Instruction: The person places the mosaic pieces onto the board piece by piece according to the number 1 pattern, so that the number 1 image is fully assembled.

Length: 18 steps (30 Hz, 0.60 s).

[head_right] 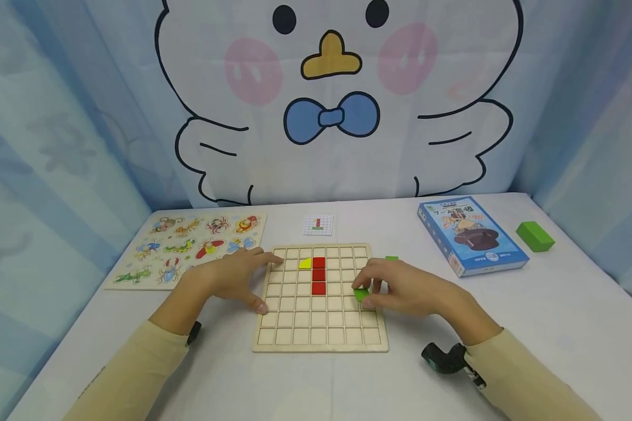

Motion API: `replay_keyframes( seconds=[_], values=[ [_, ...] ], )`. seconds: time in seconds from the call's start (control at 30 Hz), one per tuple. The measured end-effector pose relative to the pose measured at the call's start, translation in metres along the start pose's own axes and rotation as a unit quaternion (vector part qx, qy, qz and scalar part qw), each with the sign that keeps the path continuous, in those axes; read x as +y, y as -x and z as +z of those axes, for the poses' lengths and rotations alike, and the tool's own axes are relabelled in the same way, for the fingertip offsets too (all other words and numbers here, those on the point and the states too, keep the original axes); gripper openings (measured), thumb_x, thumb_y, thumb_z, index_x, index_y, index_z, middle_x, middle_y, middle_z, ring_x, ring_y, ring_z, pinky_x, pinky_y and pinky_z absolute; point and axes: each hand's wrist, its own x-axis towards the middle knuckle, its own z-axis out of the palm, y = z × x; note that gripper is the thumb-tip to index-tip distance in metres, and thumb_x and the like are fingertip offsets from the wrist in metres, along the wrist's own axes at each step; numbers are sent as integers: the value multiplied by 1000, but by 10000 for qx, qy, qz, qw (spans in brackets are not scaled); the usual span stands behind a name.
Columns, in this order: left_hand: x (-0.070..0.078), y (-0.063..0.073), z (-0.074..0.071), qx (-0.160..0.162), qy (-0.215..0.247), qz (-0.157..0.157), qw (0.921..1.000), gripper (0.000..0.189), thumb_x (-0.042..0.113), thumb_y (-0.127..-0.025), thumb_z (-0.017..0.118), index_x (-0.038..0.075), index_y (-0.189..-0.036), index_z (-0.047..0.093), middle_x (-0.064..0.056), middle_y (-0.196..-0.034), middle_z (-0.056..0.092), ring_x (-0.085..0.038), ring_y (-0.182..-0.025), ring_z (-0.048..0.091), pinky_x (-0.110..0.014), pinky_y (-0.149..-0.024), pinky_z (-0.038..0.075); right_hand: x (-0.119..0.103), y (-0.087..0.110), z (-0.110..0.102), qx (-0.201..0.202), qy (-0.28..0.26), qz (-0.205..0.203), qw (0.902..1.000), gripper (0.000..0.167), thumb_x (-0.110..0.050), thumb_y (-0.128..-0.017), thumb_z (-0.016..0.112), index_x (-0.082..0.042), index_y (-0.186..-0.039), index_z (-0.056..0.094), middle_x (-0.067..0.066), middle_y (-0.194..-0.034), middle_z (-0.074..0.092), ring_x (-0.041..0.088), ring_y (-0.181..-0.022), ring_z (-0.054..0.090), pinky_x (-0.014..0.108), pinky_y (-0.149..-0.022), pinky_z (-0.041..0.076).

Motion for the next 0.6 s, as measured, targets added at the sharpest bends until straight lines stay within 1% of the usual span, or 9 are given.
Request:
replay_keyframes(
  seconds=[0.2, 0.4, 0.6],
  values=[
    [-1, -2, 1, -1, 20, 40, 10000, 99, 60, -72, 88, 38, -156, 40, -7, -167, 30, -40, -153, 26, -70, -115, 29, -5, -9, 0, -103, -8, -40, 9999, 25, -31, -97, 73, -23, -121, 71, -15, -109, 62, 6, -94, 59, 25, -78, 55],
    [-2, -2, 0, 6, 18, 82, 10000, 99, 60, -73, 88, 37, -156, 40, -6, -167, 31, -39, -152, 28, -69, -115, 30, -10, -19, 1, -77, -81, -138, 9998, 25, -22, -97, 74, -20, -121, 71, -13, -108, 63, 7, -93, 59, 26, -78, 56],
    [-2, -1, 0, 6, 110, 89, 9999, 99, 58, -72, 89, 35, -156, 41, -5, -166, 33, -39, -151, 29, -68, -115, 31, -18, -29, 2, -223, -171, -125, 9995, 25, -25, -97, 74, -20, -121, 72, -13, -109, 63, 8, -94, 61, 26, -79, 56]
  ],
)
